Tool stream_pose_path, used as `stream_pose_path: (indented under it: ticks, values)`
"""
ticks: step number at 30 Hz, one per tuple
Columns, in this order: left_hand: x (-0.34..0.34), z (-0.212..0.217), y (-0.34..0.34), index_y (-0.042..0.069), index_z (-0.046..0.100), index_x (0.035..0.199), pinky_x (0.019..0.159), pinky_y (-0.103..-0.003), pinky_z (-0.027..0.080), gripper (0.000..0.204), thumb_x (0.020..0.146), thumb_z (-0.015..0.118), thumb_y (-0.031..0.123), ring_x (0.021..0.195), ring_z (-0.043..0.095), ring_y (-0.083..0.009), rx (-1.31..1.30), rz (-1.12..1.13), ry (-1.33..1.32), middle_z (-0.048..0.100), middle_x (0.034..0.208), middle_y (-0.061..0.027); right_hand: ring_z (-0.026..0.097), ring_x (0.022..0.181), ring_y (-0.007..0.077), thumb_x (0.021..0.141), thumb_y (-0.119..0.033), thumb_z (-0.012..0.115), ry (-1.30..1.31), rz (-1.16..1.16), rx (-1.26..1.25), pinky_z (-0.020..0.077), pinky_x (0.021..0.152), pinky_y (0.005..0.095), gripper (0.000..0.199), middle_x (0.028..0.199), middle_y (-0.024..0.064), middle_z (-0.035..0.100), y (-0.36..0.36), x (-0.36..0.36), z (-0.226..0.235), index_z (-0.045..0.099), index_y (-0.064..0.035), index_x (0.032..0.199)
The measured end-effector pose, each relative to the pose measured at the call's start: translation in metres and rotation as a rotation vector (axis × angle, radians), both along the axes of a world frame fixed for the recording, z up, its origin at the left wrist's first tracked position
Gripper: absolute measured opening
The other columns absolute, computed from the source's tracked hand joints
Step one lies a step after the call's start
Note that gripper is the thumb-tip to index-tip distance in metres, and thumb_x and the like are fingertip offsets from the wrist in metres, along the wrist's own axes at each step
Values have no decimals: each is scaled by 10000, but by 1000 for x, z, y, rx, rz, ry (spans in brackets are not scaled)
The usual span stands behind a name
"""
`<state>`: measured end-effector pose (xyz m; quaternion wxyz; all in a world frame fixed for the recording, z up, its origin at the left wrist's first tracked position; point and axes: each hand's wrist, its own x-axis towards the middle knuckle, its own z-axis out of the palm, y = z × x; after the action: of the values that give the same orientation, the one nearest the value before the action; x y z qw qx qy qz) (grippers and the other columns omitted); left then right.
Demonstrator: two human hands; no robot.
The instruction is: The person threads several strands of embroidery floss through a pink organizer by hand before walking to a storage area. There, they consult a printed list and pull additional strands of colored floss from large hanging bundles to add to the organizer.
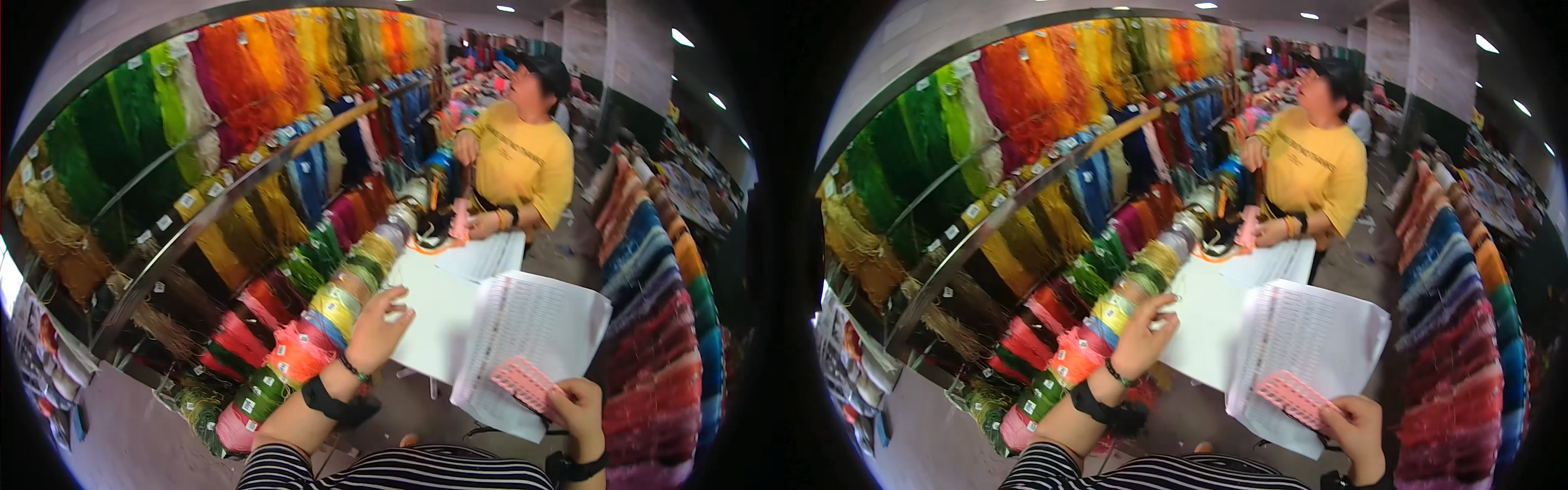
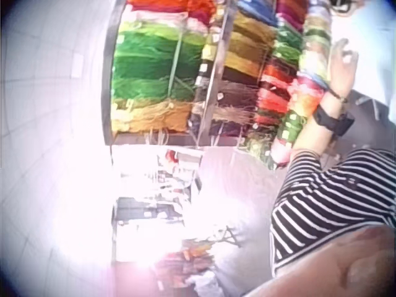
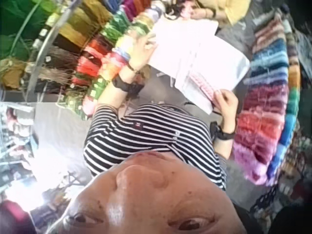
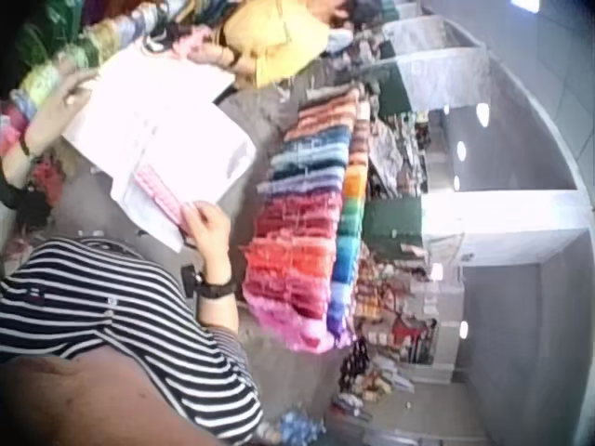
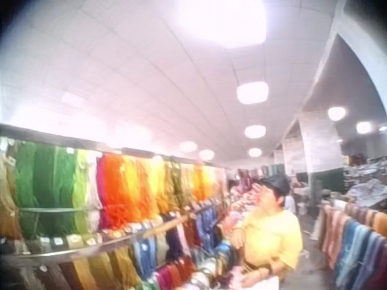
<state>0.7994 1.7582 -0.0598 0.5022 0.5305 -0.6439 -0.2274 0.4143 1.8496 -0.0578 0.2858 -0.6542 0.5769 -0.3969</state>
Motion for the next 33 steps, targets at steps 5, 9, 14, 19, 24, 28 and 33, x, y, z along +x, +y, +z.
stream_pose_path:
  ticks: [5, 9, 14, 19, 24, 28, 33]
  values:
    - [83, 90, -50, -20, 628, 1096, 803, -320, 489, 263, 920, 583, 171, 877, 613, -214, -308, 349, -37, 648, 972, -147, 546, 575, 106, 729, -143, 742, -249, -1, 126, 415, 539, 270, 177, 637, 53, 617, -23, -35, -20, 683, 24, 723]
    - [125, 182, -57, -18, 629, 1095, 682, -270, 487, 283, 946, 573, 216, 717, 585, -109, -305, 484, -99, 631, 836, -48, 510, 538, 64, 794, -168, 724, -280, 85, 97, 408, 499, 231, 219, 625, 3, 601, -48, -46, -28, 661, 37, 746]
    - [166, 255, -75, 10, 637, 1107, 630, -255, 498, 271, 936, 600, 217, 722, 606, -101, -323, 581, -102, 662, 883, -34, 514, 541, 61, 785, -153, 721, -343, 77, 93, 408, 503, 234, 202, 625, 3, 607, -73, -52, -54, 662, 37, 752]
    - [166, 281, -119, 7, 637, 1112, 646, -259, 499, 302, 933, 611, 249, 753, 620, -110, -298, 569, -89, 672, 916, -52, 518, 540, 55, 771, -151, 730, -318, 5, 147, 410, 502, 234, 203, 606, 3, 609, -91, -32, -33, 664, 39, 746]
    - [202, 294, -200, -4, 652, 1120, 843, -331, 495, 295, 907, 586, 188, 953, 655, -227, -428, 516, -317, 694, 1058, -143, 523, 542, 51, 767, -142, 731, -360, -14, 63, 413, 504, 225, 192, 612, 5, 616, -111, -6, -32, 668, 38, 742]
    - [200, 303, -276, 19, 631, 1182, 912, -331, 477, 330, 896, 552, 165, 1046, 636, -246, -443, 349, -319, 663, 1150, -164, 529, 545, 54, 759, -137, 742, -384, -64, 137, 418, 509, 227, 186, 623, 6, 623, -122, 20, -32, 676, 37, 752]
    - [195, 313, -346, 25, 627, 1188, 903, -344, 490, 400, 842, 596, 223, 1044, 640, -280, -527, 513, -414, 659, 1141, -179, 539, 573, 59, 750, -108, 747, -357, -130, 126, 421, 525, 225, 157, 638, 8, 626, -127, 40, -36, 679, 33, 763]
